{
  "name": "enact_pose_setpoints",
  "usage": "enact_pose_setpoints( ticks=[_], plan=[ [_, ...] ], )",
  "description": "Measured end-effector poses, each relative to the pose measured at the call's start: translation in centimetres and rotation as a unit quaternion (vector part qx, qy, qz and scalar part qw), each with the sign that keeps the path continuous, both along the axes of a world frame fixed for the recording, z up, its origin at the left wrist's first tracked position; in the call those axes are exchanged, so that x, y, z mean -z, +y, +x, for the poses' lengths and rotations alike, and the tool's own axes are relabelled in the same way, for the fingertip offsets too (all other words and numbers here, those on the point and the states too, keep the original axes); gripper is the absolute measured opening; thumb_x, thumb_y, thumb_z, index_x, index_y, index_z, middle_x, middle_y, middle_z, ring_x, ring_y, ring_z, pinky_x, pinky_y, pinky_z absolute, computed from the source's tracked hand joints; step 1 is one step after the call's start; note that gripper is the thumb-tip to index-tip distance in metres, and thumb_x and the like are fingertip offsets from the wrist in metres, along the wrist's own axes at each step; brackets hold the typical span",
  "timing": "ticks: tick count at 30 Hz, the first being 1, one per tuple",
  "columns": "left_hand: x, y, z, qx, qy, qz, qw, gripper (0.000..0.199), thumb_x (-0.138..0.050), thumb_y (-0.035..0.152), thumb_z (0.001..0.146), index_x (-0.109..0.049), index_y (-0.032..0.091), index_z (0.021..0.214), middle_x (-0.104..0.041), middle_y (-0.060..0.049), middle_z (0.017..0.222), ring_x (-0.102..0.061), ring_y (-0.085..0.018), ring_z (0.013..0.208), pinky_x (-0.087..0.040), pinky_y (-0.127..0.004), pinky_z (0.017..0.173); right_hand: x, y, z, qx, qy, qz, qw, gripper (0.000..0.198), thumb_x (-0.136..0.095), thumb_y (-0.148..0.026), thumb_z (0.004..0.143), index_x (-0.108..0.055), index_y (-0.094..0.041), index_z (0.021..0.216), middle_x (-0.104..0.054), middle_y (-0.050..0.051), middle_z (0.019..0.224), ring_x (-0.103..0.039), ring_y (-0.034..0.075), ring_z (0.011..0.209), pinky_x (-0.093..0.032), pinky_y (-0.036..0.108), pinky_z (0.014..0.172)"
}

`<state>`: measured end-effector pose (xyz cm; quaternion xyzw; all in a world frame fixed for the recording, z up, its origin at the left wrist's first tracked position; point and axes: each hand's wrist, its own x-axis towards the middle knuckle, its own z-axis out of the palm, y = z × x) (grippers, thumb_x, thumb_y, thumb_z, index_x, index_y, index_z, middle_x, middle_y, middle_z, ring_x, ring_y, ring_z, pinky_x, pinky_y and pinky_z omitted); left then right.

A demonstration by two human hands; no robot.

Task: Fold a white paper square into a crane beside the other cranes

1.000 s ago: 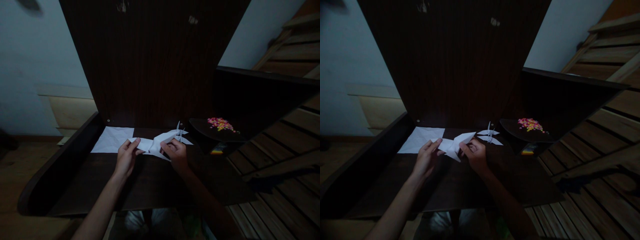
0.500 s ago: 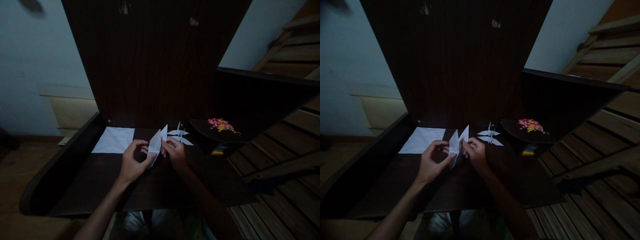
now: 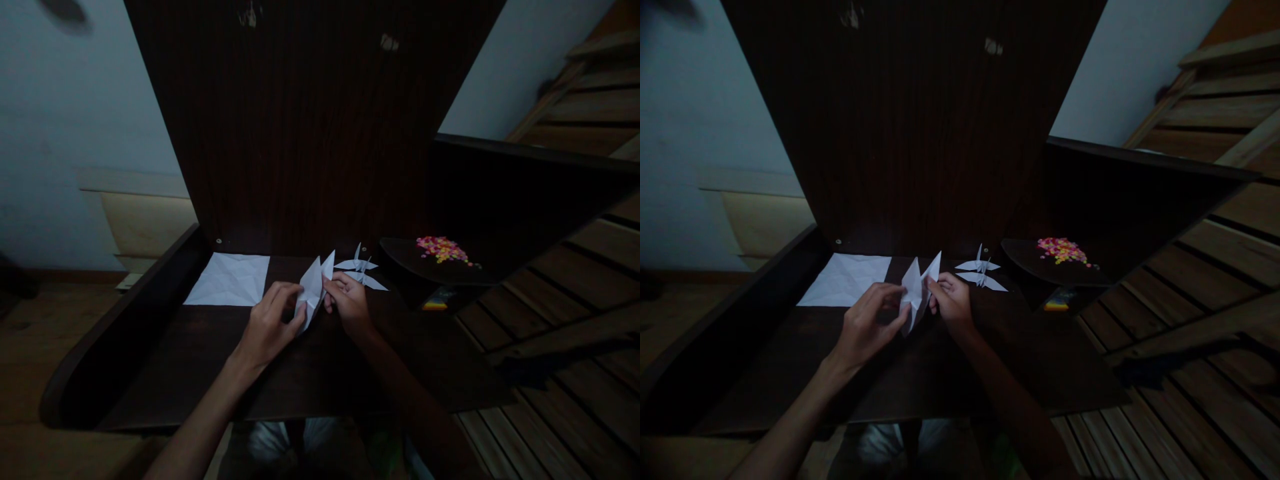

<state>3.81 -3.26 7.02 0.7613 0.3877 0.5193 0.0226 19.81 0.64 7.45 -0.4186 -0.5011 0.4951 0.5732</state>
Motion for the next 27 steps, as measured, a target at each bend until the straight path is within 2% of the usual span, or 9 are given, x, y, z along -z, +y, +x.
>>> enact_pose_setpoints(
  ticks=[4, 9, 13, 16, 20, 24, 27],
  plan=[
    [0.4, 0.3, 0.1, -0.038, 0.022, 0.020, 0.999, 0.022, -0.059, 0.013, 0.082, -0.058, 0.018, 0.104, -0.063, -0.003, 0.094, -0.064, -0.011, 0.073, -0.055, -0.022, 0.070, 0.5, 0.3, -0.3, 0.004, 0.022, 0.000, 1.000, 0.031, -0.073, -0.042, 0.065, -0.057, -0.016, 0.071, -0.052, -0.006, 0.046, -0.043, 0.006, 0.034, -0.035, 0.018, 0.031],
    [0.8, 0.7, 0.0, -0.023, 0.020, -0.004, 1.000, 0.023, -0.059, 0.016, 0.082, -0.058, 0.017, 0.105, -0.064, -0.005, 0.096, -0.064, -0.012, 0.074, -0.056, -0.023, 0.069, 0.6, 0.5, -0.3, 0.005, 0.008, 0.005, 1.000, 0.032, -0.072, -0.042, 0.067, -0.056, -0.016, 0.072, -0.054, -0.005, 0.048, -0.045, 0.006, 0.034, -0.036, 0.017, 0.030],
    [1.2, 1.1, 0.1, -0.048, 0.035, 0.006, 0.998, 0.026, -0.057, 0.014, 0.082, -0.057, 0.017, 0.108, -0.065, -0.006, 0.097, -0.065, -0.014, 0.079, -0.056, -0.025, 0.073, 0.8, 0.7, -0.4, 0.004, -0.010, 0.022, 1.000, 0.032, -0.071, -0.043, 0.068, -0.055, -0.016, 0.072, -0.052, -0.006, 0.045, -0.044, 0.006, 0.032, -0.036, 0.017, 0.029],
    [1.3, 1.3, 0.2, -0.068, 0.047, 0.025, 0.996, 0.027, -0.055, 0.011, 0.081, -0.057, 0.016, 0.108, -0.066, -0.008, 0.099, -0.064, -0.018, 0.091, -0.054, -0.028, 0.081, 1.0, 0.8, -0.6, 0.028, -0.004, 0.031, 0.999, 0.035, -0.070, -0.046, 0.069, -0.053, -0.018, 0.081, -0.056, -0.006, 0.050, -0.049, 0.008, 0.032, -0.038, 0.017, 0.028],
    [1.3, 1.4, 0.2, -0.094, 0.043, 0.026, 0.994, 0.026, -0.051, 0.009, 0.083, -0.057, 0.016, 0.107, -0.066, -0.008, 0.098, -0.065, -0.019, 0.092, -0.053, -0.030, 0.083, 1.1, 0.5, -1.1, 0.062, -0.001, 0.043, 0.997, 0.037, -0.063, -0.047, 0.077, -0.045, -0.022, 0.095, -0.056, -0.008, 0.056, -0.053, 0.010, 0.035, -0.042, 0.019, 0.030],
    [1.4, 1.4, 0.3, -0.099, 0.030, 0.027, 0.994, 0.028, -0.049, 0.010, 0.086, -0.056, 0.017, 0.112, -0.065, -0.009, 0.105, -0.063, -0.019, 0.098, -0.053, -0.032, 0.086, 1.2, 0.0, -1.4, 0.090, -0.063, 0.081, 0.991, 0.044, -0.070, -0.043, 0.073, -0.042, -0.023, 0.101, -0.060, -0.003, 0.074, -0.057, 0.010, 0.048, -0.044, 0.019, 0.036],
    [1.4, 1.3, 0.4, -0.088, -0.005, 0.023, 0.996, 0.028, -0.048, 0.011, 0.088, -0.058, 0.017, 0.113, -0.066, -0.010, 0.108, -0.063, -0.019, 0.100, -0.052, -0.033, 0.088, 1.4, 0.0, -1.3, 0.123, -0.134, 0.123, 0.976, 0.044, -0.073, -0.038, 0.070, -0.045, -0.022, 0.100, -0.059, -0.001, 0.084, -0.056, 0.009, 0.055, -0.045, 0.020, 0.044]
  ],
)
